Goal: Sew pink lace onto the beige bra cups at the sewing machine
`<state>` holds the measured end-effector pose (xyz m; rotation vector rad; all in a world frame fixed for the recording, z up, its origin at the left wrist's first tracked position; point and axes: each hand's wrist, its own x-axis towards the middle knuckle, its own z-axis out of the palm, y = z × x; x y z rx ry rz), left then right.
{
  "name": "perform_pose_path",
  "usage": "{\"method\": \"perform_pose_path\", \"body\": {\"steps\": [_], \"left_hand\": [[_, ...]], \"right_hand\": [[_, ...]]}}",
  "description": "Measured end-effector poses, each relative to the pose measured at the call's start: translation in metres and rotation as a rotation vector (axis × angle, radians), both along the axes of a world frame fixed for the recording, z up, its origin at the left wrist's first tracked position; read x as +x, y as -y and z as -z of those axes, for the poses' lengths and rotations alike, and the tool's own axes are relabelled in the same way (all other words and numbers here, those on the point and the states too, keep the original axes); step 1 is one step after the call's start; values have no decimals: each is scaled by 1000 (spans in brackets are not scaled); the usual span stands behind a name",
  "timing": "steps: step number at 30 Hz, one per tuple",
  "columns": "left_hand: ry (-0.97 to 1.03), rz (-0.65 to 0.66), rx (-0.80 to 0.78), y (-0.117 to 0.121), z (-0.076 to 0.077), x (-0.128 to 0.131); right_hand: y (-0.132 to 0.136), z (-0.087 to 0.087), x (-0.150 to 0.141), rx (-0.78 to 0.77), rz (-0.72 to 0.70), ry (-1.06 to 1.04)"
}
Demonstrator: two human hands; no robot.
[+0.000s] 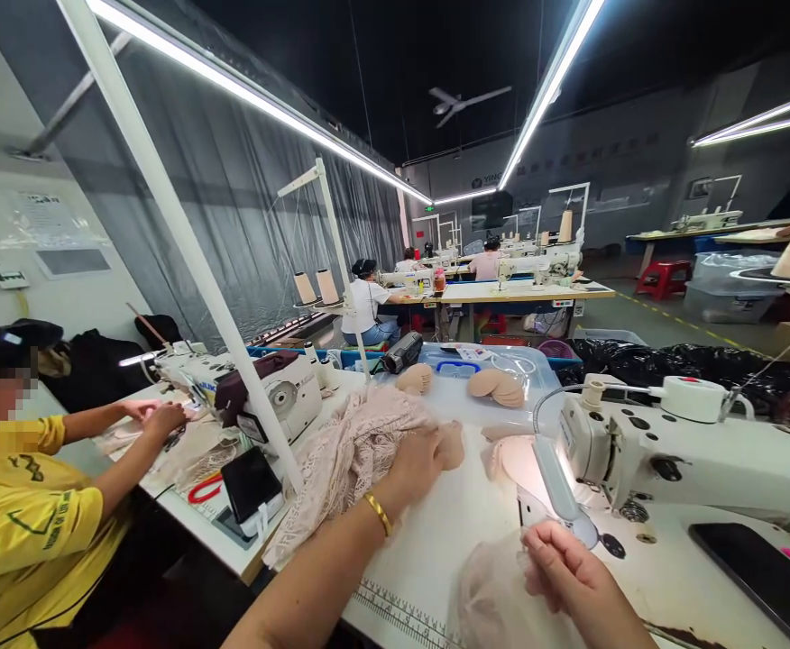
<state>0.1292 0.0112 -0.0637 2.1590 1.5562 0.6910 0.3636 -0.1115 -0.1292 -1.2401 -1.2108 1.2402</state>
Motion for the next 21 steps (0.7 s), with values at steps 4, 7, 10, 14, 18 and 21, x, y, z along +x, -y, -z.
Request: {"method": "perform_pose_path", "body": {"steps": [4,7,10,14,18,21], "left_hand": [[-41,-12,37,-23,3,5],[50,-50,100,-19,-2,1],[209,-78,122,-3,-14,-7],[382,25,-31,40,-26,-8],[542,100,-286,85,-23,8],[460,101,-304,101,-24,18]], "right_hand": [[1,-5,1,-11,13,0],[2,-9,4,-47,19,-61],[2,-11,6,-68,24,-110],[4,-14,8,-92,8,-170],[9,-19,10,-72,-38,-159],[12,-21,12,-12,-88,-74]]}}
